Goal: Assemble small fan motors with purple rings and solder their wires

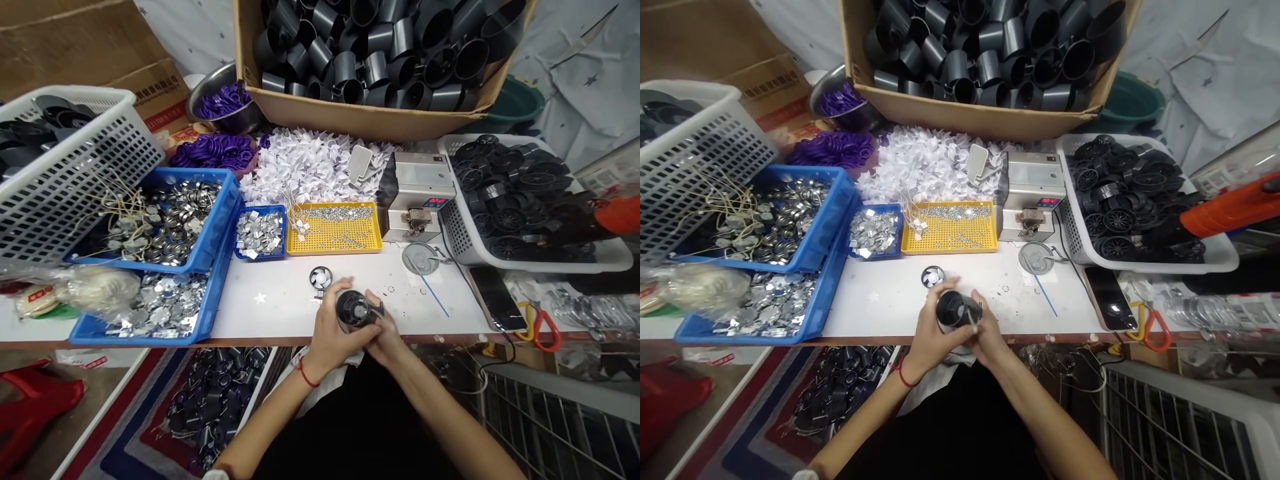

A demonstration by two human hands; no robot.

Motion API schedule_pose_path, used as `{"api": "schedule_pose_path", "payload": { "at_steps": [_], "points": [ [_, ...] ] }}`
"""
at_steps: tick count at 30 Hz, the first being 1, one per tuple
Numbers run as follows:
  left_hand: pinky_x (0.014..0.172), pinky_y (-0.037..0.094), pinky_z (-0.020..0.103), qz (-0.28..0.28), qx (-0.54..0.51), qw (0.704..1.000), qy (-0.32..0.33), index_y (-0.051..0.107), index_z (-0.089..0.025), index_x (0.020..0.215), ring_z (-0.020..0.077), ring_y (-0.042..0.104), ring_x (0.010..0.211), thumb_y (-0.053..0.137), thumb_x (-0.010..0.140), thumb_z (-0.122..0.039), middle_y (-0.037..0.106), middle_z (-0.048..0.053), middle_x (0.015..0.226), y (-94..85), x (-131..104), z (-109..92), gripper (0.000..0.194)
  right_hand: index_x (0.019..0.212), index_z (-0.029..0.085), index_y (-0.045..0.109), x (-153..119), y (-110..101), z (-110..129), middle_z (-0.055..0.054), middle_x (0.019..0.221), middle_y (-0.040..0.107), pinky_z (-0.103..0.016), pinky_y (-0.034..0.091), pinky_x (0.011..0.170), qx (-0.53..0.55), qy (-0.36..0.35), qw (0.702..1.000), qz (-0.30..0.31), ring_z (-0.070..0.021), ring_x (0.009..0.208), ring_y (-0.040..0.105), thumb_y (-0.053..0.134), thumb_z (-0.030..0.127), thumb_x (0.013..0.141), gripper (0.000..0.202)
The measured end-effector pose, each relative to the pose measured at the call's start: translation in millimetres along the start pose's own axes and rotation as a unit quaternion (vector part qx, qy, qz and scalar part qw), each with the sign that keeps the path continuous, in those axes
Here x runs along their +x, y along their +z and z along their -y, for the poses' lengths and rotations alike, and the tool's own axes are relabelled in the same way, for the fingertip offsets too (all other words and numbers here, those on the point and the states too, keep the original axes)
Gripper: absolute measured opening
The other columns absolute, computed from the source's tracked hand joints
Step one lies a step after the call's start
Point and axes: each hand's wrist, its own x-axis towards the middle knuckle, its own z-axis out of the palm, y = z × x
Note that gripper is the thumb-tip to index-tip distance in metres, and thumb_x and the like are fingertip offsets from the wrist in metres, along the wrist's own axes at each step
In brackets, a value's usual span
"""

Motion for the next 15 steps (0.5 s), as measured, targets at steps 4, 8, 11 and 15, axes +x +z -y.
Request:
{"api": "schedule_pose_path", "payload": {
  "at_steps": [4,8,11,15],
  "points": [
    [0.067,0.046,0.032,-0.04,0.293,0.947,0.128,0.058,-0.017,0.087,0.0211,0.063,0.074,0.058,0.088,-0.045,0.064,0.006,0.076,-9.4,-3,6,0.028,0.07,0.021,0.053,3,-19,34,0.002,0.052,0.051,-0.027,0.036,0.05,-0.332,-0.056,0.939,-0.07,-0.0158,0.05,0.048,0.039,0.066,0.085,0.05],
    [0.05,0.033,0.028,0.143,0.444,0.882,0.06,0.058,-0.016,0.069,0.0194,0.055,0.051,0.043,0.097,-0.029,0.055,0.005,0.054,10.6,-17,35,0.034,0.091,0.016,0.057,19,-10,41,-0.005,0.066,0.058,-0.028,0.033,0.057,-0.67,-0.19,0.672,-0.254,-0.0201,0.063,0.055,0.048,0.056,0.089,0.041],
    [0.05,0.035,0.028,0.237,0.437,0.867,0.048,0.062,-0.013,0.073,0.0214,0.059,0.055,0.048,0.093,-0.019,0.061,0.008,0.059,22.2,-33,44,0.025,0.103,0.013,0.058,38,7,21,-0.015,0.09,0.062,-0.031,0.037,0.061,-0.772,-0.222,0.56,-0.203,-0.0244,0.078,0.058,0.051,0.053,0.09,0.042],
    [0.05,0.039,0.027,0.314,0.345,0.879,0.097,0.065,-0.018,0.071,0.0184,0.06,0.053,0.059,0.09,-0.036,0.065,0.003,0.06,-8.7,-24,30,0.027,0.129,0.009,0.05,54,20,12,-0.022,0.11,0.06,-0.042,0.043,0.083,-0.783,-0.234,0.568,-0.097,-0.033,0.099,0.055,0.056,0.063,0.083,0.071]
  ]
}}
